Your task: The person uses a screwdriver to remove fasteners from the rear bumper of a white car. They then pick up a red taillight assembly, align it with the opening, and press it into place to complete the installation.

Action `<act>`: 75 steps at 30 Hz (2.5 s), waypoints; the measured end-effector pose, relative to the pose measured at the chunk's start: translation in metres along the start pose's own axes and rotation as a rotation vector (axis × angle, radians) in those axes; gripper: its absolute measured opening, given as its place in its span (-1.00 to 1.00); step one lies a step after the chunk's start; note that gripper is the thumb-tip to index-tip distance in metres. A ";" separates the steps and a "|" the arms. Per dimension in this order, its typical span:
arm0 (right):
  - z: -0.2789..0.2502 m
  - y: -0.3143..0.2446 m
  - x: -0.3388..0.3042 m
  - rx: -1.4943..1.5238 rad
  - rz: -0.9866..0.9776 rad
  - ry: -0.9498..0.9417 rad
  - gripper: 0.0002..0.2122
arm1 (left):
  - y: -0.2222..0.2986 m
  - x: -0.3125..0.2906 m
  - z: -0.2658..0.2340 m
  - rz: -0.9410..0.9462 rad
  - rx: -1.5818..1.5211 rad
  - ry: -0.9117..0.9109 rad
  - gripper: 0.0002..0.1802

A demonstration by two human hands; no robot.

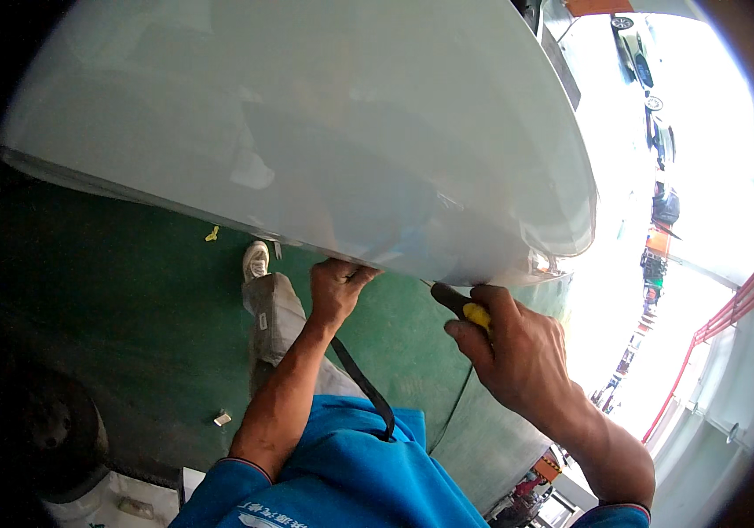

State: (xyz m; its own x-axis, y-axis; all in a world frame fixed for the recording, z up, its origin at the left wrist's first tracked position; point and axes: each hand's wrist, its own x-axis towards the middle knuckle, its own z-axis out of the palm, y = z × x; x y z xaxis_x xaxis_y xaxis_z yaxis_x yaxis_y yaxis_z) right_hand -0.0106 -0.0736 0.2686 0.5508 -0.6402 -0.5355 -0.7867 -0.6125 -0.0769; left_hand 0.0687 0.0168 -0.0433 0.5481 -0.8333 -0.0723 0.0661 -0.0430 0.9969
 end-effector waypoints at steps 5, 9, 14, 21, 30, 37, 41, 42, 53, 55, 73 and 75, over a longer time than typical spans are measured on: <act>-0.001 0.009 0.004 -0.476 -0.565 0.142 -0.60 | -0.002 0.001 0.001 0.005 0.047 -0.039 -0.81; -0.001 0.001 0.005 -0.179 -0.142 -0.011 -0.59 | -0.001 0.000 0.000 -0.034 0.008 -0.032 -0.81; 0.002 -0.004 0.002 -0.088 -0.076 0.044 -0.59 | 0.002 0.001 -0.001 -0.008 -0.003 -0.022 -0.82; 0.001 0.002 0.008 -0.272 -0.215 -0.016 -0.56 | -0.002 0.001 0.002 -0.002 -0.003 -0.030 -0.83; 0.002 0.011 0.001 -0.441 -0.519 0.094 -0.58 | 0.005 0.002 0.002 -0.028 -0.004 -0.052 -0.84; 0.001 -0.006 0.009 -0.054 0.066 -0.034 -0.57 | -0.001 0.004 0.004 0.016 0.031 -0.032 -0.83; -0.003 0.000 0.009 -0.303 -0.390 0.155 -0.60 | 0.004 0.004 0.004 -0.022 0.064 -0.059 -0.83; 0.003 0.007 0.010 -0.335 -0.456 0.173 -0.60 | 0.002 0.004 0.004 -0.010 0.041 -0.044 -0.82; -0.004 -0.002 0.011 -0.268 -0.327 0.148 -0.64 | 0.000 0.005 0.002 0.046 0.152 -0.078 -0.79; 0.005 0.008 0.009 -0.352 -0.377 0.145 -0.63 | 0.000 0.006 0.004 0.042 0.098 -0.056 -0.78; -0.014 -0.009 0.009 -0.136 -0.106 0.054 -0.70 | 0.003 0.007 0.004 0.029 0.140 -0.074 -0.75; -0.011 -0.003 0.009 -0.191 -0.229 0.121 -0.69 | 0.002 0.006 0.006 0.044 0.144 -0.068 -0.75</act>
State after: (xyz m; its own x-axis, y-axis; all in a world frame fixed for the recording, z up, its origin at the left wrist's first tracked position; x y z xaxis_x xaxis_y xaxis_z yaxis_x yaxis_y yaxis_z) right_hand -0.0004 -0.0829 0.2729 0.7452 -0.5193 -0.4182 -0.5784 -0.8156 -0.0180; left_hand 0.0666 0.0086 -0.0412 0.4894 -0.8715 -0.0307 -0.0802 -0.0801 0.9936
